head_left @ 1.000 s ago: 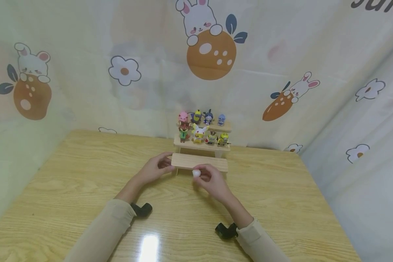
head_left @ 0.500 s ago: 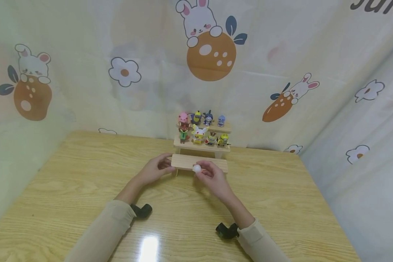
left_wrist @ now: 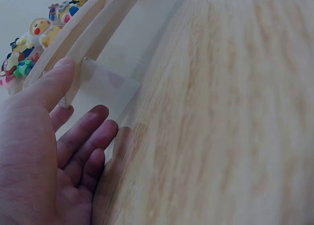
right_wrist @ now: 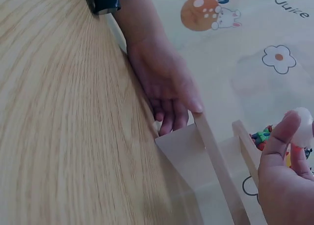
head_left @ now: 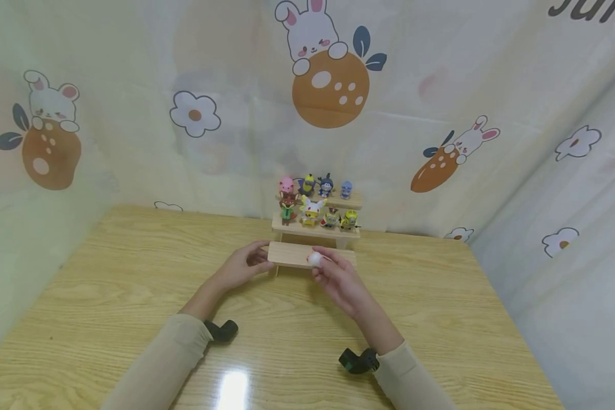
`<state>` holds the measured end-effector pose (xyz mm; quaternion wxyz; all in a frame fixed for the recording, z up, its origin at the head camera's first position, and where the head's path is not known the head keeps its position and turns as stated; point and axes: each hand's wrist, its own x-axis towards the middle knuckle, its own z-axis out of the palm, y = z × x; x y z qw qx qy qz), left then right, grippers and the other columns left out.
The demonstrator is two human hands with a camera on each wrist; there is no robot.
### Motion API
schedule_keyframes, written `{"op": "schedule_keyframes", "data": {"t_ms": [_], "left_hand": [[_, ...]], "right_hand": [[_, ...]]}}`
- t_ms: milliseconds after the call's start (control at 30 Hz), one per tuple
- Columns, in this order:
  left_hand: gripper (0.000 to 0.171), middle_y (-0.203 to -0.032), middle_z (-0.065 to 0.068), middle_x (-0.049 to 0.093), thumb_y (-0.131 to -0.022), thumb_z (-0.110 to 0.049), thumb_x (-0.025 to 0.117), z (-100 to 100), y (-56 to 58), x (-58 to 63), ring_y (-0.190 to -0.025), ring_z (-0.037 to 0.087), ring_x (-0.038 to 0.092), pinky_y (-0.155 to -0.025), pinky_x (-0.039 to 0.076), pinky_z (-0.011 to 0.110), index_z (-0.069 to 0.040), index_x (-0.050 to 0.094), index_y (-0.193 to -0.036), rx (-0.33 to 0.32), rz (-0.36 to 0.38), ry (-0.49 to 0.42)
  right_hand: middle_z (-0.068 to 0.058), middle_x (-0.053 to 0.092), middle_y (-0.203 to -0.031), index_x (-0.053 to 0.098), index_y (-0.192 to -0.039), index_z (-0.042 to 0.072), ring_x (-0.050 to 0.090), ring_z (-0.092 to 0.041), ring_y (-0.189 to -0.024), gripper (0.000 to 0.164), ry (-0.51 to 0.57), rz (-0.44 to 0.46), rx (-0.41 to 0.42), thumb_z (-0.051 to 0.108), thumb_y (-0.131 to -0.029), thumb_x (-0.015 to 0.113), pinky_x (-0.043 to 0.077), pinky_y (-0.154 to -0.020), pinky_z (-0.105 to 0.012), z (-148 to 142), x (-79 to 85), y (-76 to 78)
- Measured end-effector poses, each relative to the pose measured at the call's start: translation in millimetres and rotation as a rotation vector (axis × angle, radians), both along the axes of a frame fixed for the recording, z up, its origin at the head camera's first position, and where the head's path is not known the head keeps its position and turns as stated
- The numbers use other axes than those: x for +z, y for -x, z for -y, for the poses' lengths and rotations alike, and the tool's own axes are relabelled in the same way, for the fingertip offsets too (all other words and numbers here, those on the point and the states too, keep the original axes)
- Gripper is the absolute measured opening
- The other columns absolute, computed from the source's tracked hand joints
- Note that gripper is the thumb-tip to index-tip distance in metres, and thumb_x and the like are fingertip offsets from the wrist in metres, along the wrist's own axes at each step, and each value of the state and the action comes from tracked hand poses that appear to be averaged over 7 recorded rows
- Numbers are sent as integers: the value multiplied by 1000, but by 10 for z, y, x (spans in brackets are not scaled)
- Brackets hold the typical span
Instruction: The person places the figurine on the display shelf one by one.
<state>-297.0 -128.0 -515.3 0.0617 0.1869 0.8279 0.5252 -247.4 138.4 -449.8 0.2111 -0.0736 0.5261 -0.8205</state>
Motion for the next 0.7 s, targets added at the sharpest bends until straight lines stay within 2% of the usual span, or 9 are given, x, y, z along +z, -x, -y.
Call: {"op": "schedule_keyframes", "data": {"t_ms": [100, 200, 300, 367, 467, 533, 600, 667, 700], "left_hand": [[63, -114, 10, 65, -88, -34, 68, 0, -3, 5, -103, 24, 61, -94, 47, 41, -11, 43, -141, 1, 0, 1], [63, -114, 10, 65, -88, -35, 67, 0, -3, 2, -104, 23, 61, -94, 47, 41, -11, 43, -141, -1, -3, 2], [63, -114, 10, 66, -88, -35, 67, 12, -40, -26, -103, 23, 61, -94, 47, 40, -11, 44, -141, 3, 0, 1], [63, -114, 10, 66, -88, -35, 67, 20, -62, -49, -103, 23, 61, -94, 47, 40, -11, 43, -141, 5, 3, 2], [63, -115, 10, 65, -88, -35, 68, 22, -82, -80, -104, 23, 61, -94, 47, 41, -11, 43, -141, 6, 11, 5], [64, -115, 10, 65, -88, -35, 67, 18, -73, -86, -103, 24, 61, -94, 47, 42, -11, 42, -141, -2, 10, -1], [64, -115, 10, 65, -88, -36, 67, 11, -36, -71, -102, 23, 61, -94, 48, 41, -12, 42, -141, -10, -1, 1], [63, -116, 13, 64, -89, -32, 66, 7, -34, 66, -103, 26, 61, -95, 47, 42, -8, 41, -141, -25, -7, 6], [63, -116, 14, 64, -89, -32, 66, 15, -1, 96, -104, 27, 60, -95, 47, 42, -8, 41, -142, -31, -12, 6]], "right_hand": [[-2, 60, -107, 35, -138, -5, 60, -7, -82, 43, 5, 11, -30, 5, -98, 48, 50, -73, -16, -8, 1, 5], [-1, 62, -107, 51, -122, 4, 60, -8, -83, 25, -15, 19, -75, 6, -97, 51, 50, -75, -17, -3, -14, 6], [0, 60, -106, 56, -108, 10, 60, -9, -85, 13, -107, -19, -105, 10, -96, 54, 50, -78, -18, 19, -51, -16], [0, 58, -109, 56, -108, 8, 59, -10, -88, 14, -201, -62, -123, 11, -95, 57, 51, -81, -22, 35, -75, -21], [-3, 56, -114, 54, -118, 4, 59, -11, -94, 29, -403, -161, -155, 13, -92, 63, 51, -86, -27, 53, -85, -12], [-9, 57, -116, 54, -121, 2, 60, -13, -95, 36, -537, -246, -186, 14, -90, 66, 52, -85, -27, 66, -73, 16], [-11, 60, -114, 58, -120, 4, 61, -14, -94, 36, -670, -338, -216, 17, -88, 68, 52, -81, -23, 85, -41, 59], [-14, 62, -112, 62, -115, 4, 62, -19, -94, 31, -773, -437, -228, 14, -87, 69, 52, -80, -25, 132, 63, 94], [-14, 61, -112, 64, -113, 4, 62, -20, -94, 28, -821, -495, -230, 13, -87, 69, 52, -81, -26, 152, 100, 137]]}}
